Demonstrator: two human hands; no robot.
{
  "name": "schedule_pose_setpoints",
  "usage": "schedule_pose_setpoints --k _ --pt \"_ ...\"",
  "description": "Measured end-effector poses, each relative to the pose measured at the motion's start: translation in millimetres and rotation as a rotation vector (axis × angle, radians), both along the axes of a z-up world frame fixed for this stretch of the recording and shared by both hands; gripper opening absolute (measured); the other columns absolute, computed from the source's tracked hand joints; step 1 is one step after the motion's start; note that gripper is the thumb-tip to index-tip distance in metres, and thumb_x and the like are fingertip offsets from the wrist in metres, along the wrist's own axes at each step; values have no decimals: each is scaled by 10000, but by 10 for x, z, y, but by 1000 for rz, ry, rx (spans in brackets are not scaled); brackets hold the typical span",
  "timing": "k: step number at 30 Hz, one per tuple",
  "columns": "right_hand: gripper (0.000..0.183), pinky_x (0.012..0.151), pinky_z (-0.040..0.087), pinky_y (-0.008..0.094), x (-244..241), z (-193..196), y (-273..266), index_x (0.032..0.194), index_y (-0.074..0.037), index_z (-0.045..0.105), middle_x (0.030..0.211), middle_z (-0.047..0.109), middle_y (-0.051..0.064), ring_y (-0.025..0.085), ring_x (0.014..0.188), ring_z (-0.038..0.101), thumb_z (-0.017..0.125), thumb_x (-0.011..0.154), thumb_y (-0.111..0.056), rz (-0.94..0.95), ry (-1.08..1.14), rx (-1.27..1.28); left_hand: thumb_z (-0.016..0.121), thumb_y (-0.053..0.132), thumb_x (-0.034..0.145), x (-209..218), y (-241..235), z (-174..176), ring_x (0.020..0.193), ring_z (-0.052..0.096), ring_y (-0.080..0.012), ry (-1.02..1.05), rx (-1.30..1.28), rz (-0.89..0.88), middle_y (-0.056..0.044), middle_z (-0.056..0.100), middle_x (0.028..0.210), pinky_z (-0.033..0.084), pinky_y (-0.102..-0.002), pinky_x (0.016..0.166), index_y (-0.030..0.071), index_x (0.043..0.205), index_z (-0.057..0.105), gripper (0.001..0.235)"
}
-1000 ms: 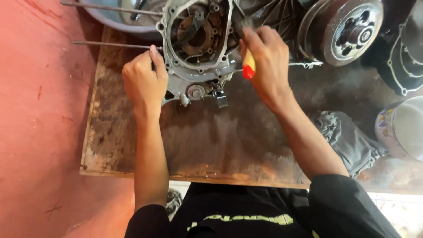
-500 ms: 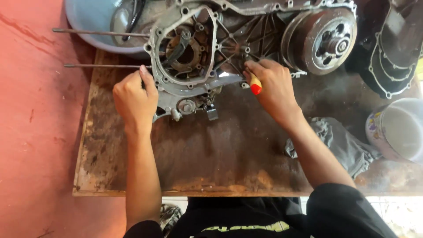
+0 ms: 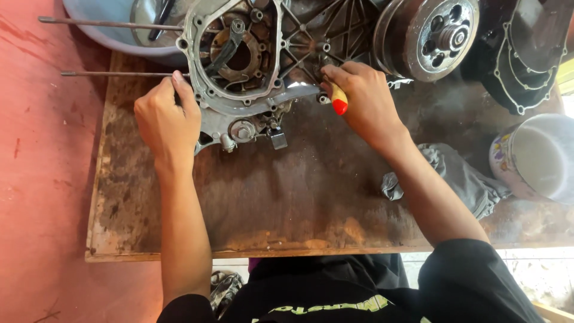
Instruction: Cleaning motorcycle engine components using a brush and solvent on a workbench.
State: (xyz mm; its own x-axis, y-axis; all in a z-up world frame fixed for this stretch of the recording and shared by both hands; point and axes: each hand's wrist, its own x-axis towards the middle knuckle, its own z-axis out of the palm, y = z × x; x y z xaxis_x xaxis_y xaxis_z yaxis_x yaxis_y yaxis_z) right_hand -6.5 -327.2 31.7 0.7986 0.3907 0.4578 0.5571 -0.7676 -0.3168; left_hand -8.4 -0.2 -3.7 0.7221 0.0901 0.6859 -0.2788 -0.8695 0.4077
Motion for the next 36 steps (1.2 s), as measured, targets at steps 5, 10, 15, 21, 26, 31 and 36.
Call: schedule_pose_setpoints --k 5,10,15,21,26,31,36 --pt "246 702 503 478 -22 -69 7 1218 -1 712 935 654 172 371 860 648 709 999 -113 -29 -38 -67 594 162 1097 35 -6 16 674 562 -461 -26 4 20 -228 582 722 391 -531 592 -4 772 605 365" --pt "255 804 537 471 -63 67 71 1220 -31 702 1070 672 156 370 965 662 715 974 -98 51 -26 -53 590 147 1116 51 14 -29 694 569 -453 8 15 15 -217 594 753 393 -528 613 0 790 595 358" --pt "300 892 571 419 -12 201 -12 1234 -82 687 1231 679 155 349 1093 683 706 935 -81 309 -6 12 577 121 1116 40 -7 -78 717 570 -457 38 35 47 -225 594 779 403 -522 622 -1 791 605 348" --pt "349 885 587 425 119 306 -33 1274 -50 676 1232 683 159 351 1082 700 708 928 -19 336 156 74 548 86 1131 35 -26 -65 750 572 -462 66 41 23 -230 587 755 404 -526 661 -21 772 574 376" --pt "435 817 596 396 77 483 -267 1258 -40 705 1202 710 171 320 1014 719 692 836 68 77 109 -206 575 103 1132 79 -6 -1 700 548 -471 76 50 64 -234 563 751 384 -528 617 -23 778 551 376" --pt "274 882 598 375 83 309 -174 1240 -23 696 1207 712 154 315 1063 728 723 971 22 51 80 76 556 70 1137 52 -9 8 681 546 -437 109 46 -8 -212 546 740 391 -496 618 -17 786 546 362" --pt "275 869 600 361 -318 578 -347 1191 -28 708 1200 714 163 303 1041 737 720 919 14 28 135 119 525 38 1145 32 40 -86 697 565 -411 95 51 -30 -200 577 758 409 -456 624 -21 786 559 365"
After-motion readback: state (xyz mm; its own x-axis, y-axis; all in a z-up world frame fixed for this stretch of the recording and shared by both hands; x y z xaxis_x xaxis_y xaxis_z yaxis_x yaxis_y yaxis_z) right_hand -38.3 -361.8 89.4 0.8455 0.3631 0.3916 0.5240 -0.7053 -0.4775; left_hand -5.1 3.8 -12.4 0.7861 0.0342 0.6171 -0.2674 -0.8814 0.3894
